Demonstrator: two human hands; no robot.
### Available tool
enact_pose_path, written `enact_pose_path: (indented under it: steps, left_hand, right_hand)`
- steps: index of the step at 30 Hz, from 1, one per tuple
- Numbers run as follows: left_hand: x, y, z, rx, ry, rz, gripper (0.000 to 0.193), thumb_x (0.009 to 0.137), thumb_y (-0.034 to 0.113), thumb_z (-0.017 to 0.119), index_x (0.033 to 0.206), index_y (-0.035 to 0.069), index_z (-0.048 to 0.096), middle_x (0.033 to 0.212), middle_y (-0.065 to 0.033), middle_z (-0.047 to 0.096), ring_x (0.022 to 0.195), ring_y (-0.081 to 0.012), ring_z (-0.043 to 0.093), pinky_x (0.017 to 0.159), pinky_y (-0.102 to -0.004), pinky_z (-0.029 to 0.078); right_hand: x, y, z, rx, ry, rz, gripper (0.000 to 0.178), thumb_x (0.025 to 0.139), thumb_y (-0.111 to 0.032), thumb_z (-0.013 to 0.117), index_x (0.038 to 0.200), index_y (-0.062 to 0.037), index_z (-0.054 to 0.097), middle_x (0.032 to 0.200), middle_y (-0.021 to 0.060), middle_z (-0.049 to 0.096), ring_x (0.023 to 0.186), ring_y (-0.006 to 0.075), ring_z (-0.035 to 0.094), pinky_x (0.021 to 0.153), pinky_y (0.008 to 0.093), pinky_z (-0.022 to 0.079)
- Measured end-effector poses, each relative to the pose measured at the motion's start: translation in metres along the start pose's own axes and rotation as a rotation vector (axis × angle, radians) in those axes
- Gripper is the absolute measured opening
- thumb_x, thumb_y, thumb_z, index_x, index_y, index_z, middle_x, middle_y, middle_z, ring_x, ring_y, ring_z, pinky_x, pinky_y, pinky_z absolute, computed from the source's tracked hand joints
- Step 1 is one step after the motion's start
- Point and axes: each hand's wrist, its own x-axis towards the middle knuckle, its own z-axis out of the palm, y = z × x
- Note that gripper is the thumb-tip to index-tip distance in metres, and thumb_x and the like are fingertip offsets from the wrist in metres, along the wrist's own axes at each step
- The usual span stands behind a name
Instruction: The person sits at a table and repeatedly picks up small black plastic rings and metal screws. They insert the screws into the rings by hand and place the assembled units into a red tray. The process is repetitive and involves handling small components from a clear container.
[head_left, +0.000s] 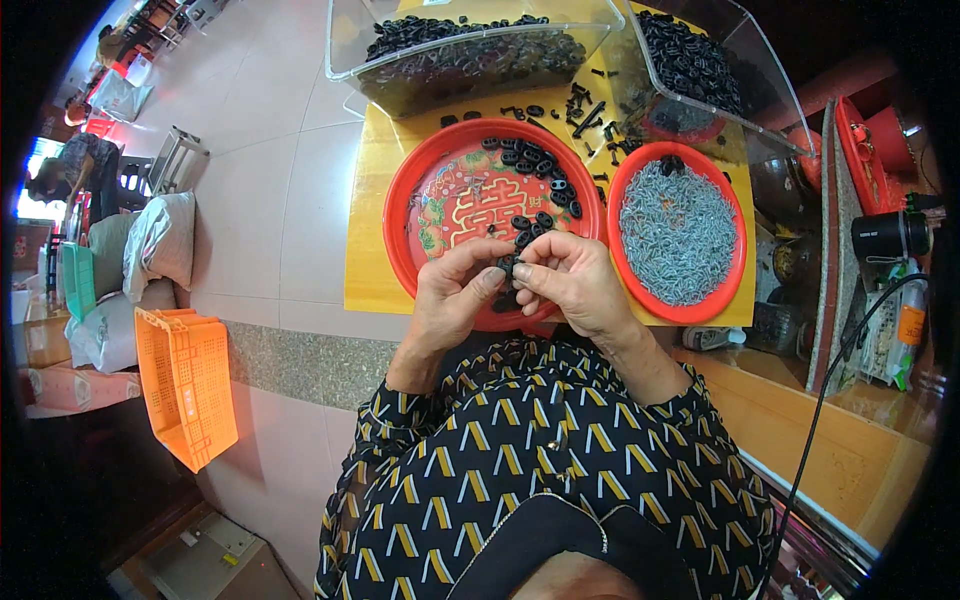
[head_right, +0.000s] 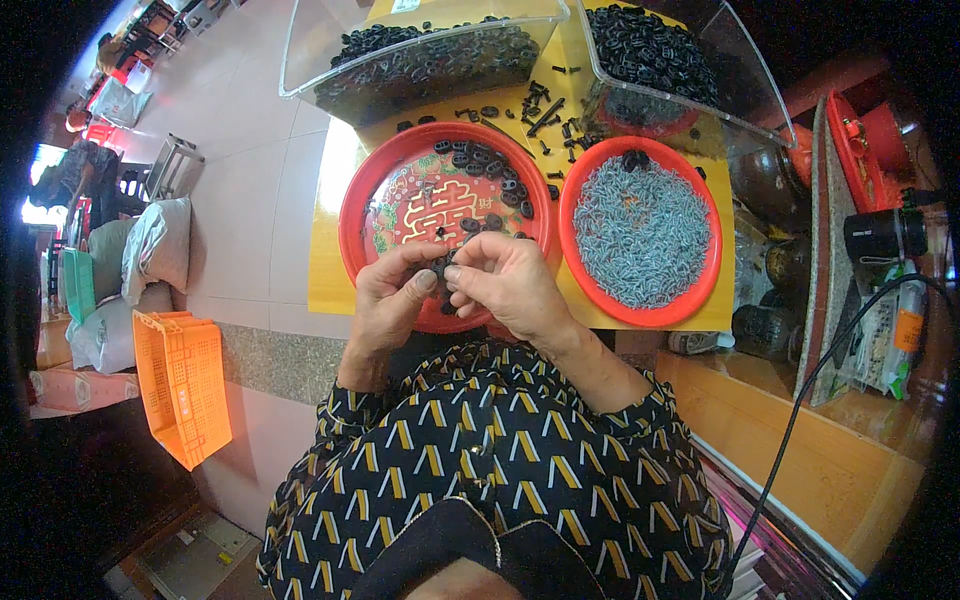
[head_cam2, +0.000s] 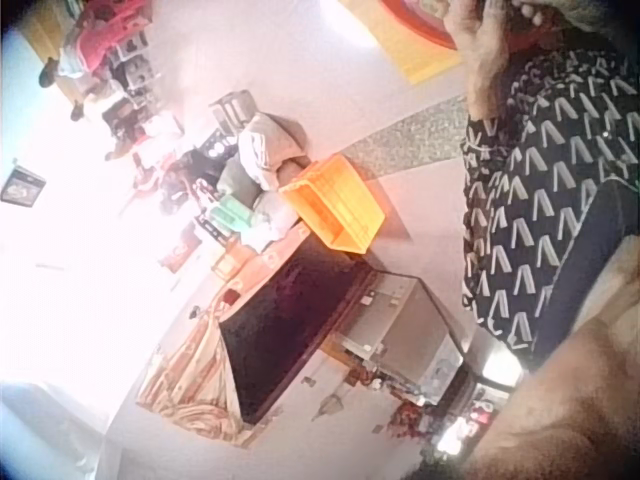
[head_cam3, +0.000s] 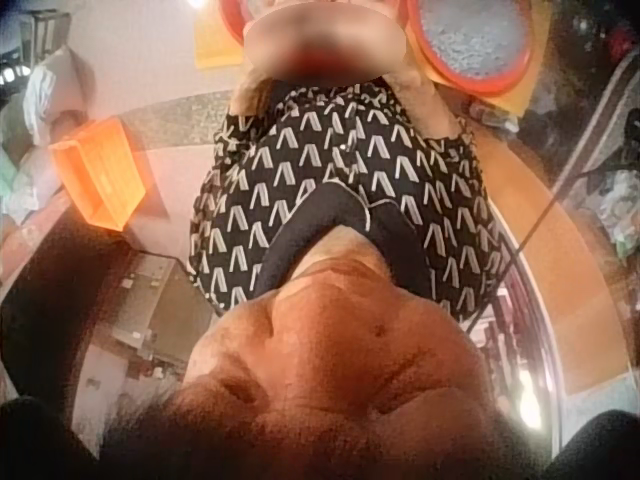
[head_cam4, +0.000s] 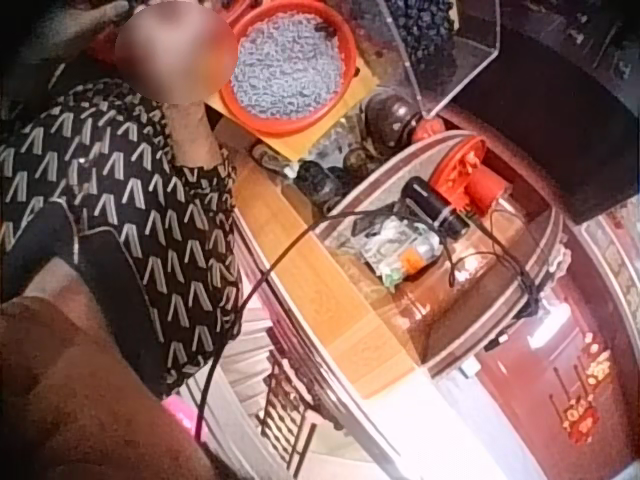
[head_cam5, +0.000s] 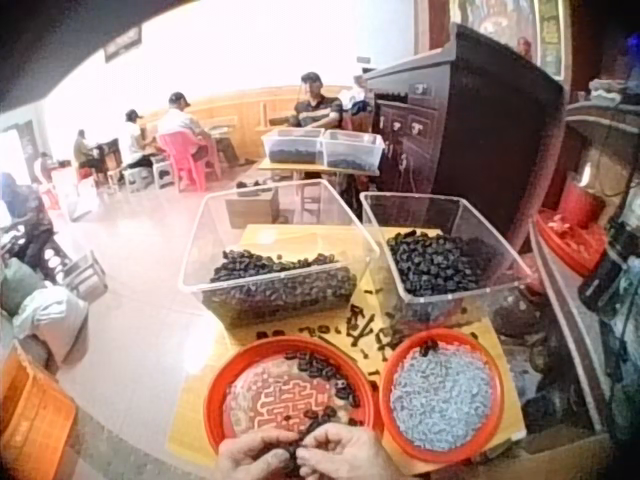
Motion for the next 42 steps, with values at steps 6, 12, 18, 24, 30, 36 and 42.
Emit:
enact_pose_path:
  steps: [6, 12, 18, 24, 30, 36, 42]
  left_hand:
    - [-0.001, 0.0, 0.0, 0.013, -0.003, -0.011, 0.022, 0.084, 0.005, 0.052, 0.104, -0.001, 0.052, 0.087, -0.0033, 0.058, 0.077, -0.0075, 0.053, 0.066, -0.0204, 0.045]
    - [-0.002, 0.0, 0.002, 0.141, 0.004, 0.034, 0.019, 0.082, 0.001, 0.052, 0.101, -0.001, 0.053, 0.086, -0.0027, 0.058, 0.076, -0.007, 0.053, 0.067, -0.0203, 0.044]
    - [0.0, 0.009, 0.011, 0.211, 0.015, 0.041, 0.018, 0.081, -0.002, 0.051, 0.098, -0.002, 0.055, 0.084, -0.0034, 0.059, 0.076, -0.0073, 0.054, 0.067, -0.0212, 0.045]
    - [0.002, 0.005, 0.01, 0.263, 0.005, 0.097, 0.019, 0.079, -0.004, 0.052, 0.098, -0.003, 0.055, 0.084, -0.004, 0.06, 0.078, -0.0082, 0.055, 0.07, -0.0217, 0.046]
    - [0.004, -0.006, 0.008, 0.203, 0.044, 0.104, 0.02, 0.081, -0.001, 0.053, 0.101, -0.002, 0.054, 0.085, -0.005, 0.06, 0.078, -0.0099, 0.055, 0.07, -0.0229, 0.046]
    - [0.006, -0.011, 0.001, -0.046, 0.042, 0.116, 0.025, 0.082, 0.009, 0.056, 0.104, -0.001, 0.054, 0.087, -0.0046, 0.059, 0.076, -0.0089, 0.055, 0.066, -0.0216, 0.045]
    - [0.002, -0.012, -0.002, 0.019, 0.081, 0.124, 0.028, 0.082, 0.011, 0.057, 0.107, -0.001, 0.053, 0.086, -0.0037, 0.059, 0.072, -0.0077, 0.053, 0.064, -0.0207, 0.045]
  right_hand:
    - [0.002, 0.005, -0.008, 0.089, -0.089, -0.015, 0.009, 0.078, -0.005, 0.059, 0.085, 0.0003, 0.056, 0.073, 0.0028, 0.057, 0.062, 0.0088, 0.057, 0.054, 0.02, 0.051]
    - [0.004, 0.012, -0.012, 0.118, -0.116, -0.045, 0.01, 0.078, -0.007, 0.061, 0.084, -0.0003, 0.056, 0.072, 0.0027, 0.057, 0.062, 0.0089, 0.056, 0.056, 0.0206, 0.05]
    - [0.007, 0.015, -0.015, 0.069, -0.149, -0.086, 0.009, 0.079, -0.008, 0.06, 0.082, -0.0002, 0.056, 0.07, 0.0028, 0.056, 0.062, 0.0094, 0.056, 0.056, 0.0212, 0.049]
    - [0.007, 0.012, -0.015, 0.072, -0.18, -0.087, 0.009, 0.078, -0.008, 0.06, 0.08, -0.0008, 0.056, 0.069, 0.0034, 0.056, 0.06, 0.0096, 0.056, 0.056, 0.0211, 0.049]
    - [0.012, 0.014, -0.014, 0.065, -0.155, -0.119, 0.01, 0.078, -0.009, 0.061, 0.08, -0.0009, 0.055, 0.069, 0.0035, 0.057, 0.06, 0.0096, 0.056, 0.055, 0.0203, 0.048]
    - [0.011, 0.003, -0.012, 0.12, -0.134, -0.059, 0.014, 0.08, -0.011, 0.059, 0.087, 0.0007, 0.055, 0.074, 0.0042, 0.057, 0.063, 0.0099, 0.057, 0.057, 0.0202, 0.049]
    - [0.004, 0.004, -0.015, 0.084, -0.092, -0.037, 0.016, 0.083, -0.013, 0.056, 0.089, 0.0016, 0.055, 0.076, 0.0038, 0.056, 0.065, 0.0101, 0.056, 0.058, 0.0212, 0.049]
